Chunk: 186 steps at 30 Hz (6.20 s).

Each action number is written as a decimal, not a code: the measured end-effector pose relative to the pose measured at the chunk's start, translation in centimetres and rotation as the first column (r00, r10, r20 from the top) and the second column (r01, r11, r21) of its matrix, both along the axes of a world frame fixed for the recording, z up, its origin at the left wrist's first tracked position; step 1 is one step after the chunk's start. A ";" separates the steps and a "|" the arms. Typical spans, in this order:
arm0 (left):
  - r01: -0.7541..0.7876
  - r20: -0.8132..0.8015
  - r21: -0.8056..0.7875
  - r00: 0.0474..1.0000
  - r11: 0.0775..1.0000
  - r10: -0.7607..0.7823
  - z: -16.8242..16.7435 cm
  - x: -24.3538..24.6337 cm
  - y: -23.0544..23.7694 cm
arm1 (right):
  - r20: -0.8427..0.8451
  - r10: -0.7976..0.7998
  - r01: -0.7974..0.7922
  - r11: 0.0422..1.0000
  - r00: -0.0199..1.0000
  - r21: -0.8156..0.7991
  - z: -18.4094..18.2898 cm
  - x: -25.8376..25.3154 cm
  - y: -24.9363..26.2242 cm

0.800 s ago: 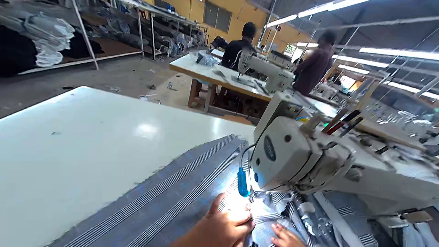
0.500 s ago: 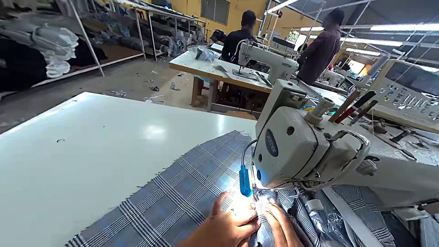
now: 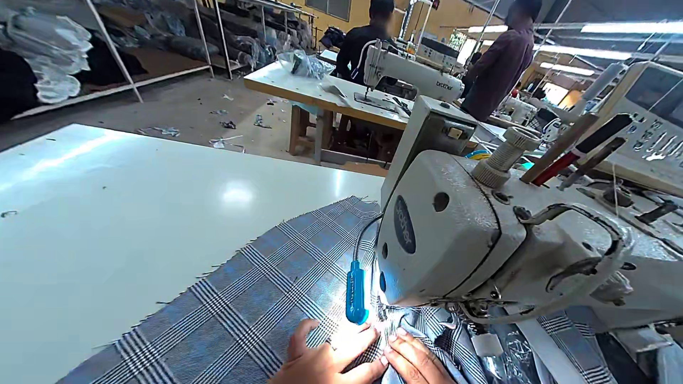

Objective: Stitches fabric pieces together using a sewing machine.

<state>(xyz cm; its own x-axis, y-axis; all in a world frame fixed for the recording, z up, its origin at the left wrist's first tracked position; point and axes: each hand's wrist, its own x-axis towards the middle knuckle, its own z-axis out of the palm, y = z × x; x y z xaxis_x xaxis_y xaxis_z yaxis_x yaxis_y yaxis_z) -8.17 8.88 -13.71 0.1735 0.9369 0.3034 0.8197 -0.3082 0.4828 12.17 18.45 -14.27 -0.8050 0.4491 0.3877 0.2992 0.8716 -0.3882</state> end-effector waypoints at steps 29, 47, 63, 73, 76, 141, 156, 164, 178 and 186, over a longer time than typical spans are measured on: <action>0.037 -0.117 0.246 0.993 0.969 -0.008 -2.6 -2.0 2.1 | -0.024 -0.007 0.012 0.983 1.000 0.186 -0.9 -0.4 1.2; 0.092 -0.149 0.234 0.987 0.968 -0.058 -2.5 -3.6 3.3 | -0.073 -0.047 0.062 0.971 0.996 0.230 -1.5 -1.5 1.8; 0.295 -0.363 0.302 0.915 0.907 -0.177 -2.1 -5.4 4.7 | -0.161 -0.027 0.053 0.986 0.987 0.158 -1.6 -1.7 2.5; -0.215 0.138 -0.184 0.960 0.959 0.242 0.7 4.2 0.7 | -0.195 -0.634 0.188 0.484 0.748 -0.854 2.7 -4.9 -2.4; -0.235 -0.024 0.117 0.971 0.965 0.239 -1.4 3.4 0.6 | -0.329 -0.486 0.214 0.767 0.810 -0.605 0.0 -4.3 -0.9; 0.222 0.016 0.055 0.975 0.973 -0.223 -0.8 -2.9 2.5 | -0.184 -0.009 0.076 0.928 0.983 0.364 -1.4 -2.1 2.9; 0.194 -0.122 0.202 0.977 0.960 -0.172 -1.6 -2.6 1.9 | -0.092 0.125 -0.107 0.977 0.988 0.182 -1.1 -0.6 2.3; 0.207 -0.160 0.289 0.973 0.935 -0.166 -2.6 -2.2 1.1 | -0.056 0.208 -0.199 0.971 0.976 0.132 -1.2 1.0 2.9; 0.258 -0.146 0.240 0.963 0.936 -0.228 -2.3 -4.2 2.9 | -0.027 0.140 -0.134 0.977 0.990 0.167 -0.8 0.1 3.2; 0.290 -0.118 0.181 0.955 0.940 -0.272 -2.0 -5.3 4.0 | -0.043 0.112 -0.101 0.974 0.993 0.202 -0.8 -0.6 3.6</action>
<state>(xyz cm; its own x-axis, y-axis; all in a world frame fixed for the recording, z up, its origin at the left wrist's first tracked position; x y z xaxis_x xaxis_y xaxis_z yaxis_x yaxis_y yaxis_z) -13.46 12.85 -15.75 0.4561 0.7705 0.4454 0.7231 -0.6126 0.3193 11.55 22.01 -15.09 -0.8195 0.2715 0.5047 0.1840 0.9587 -0.2170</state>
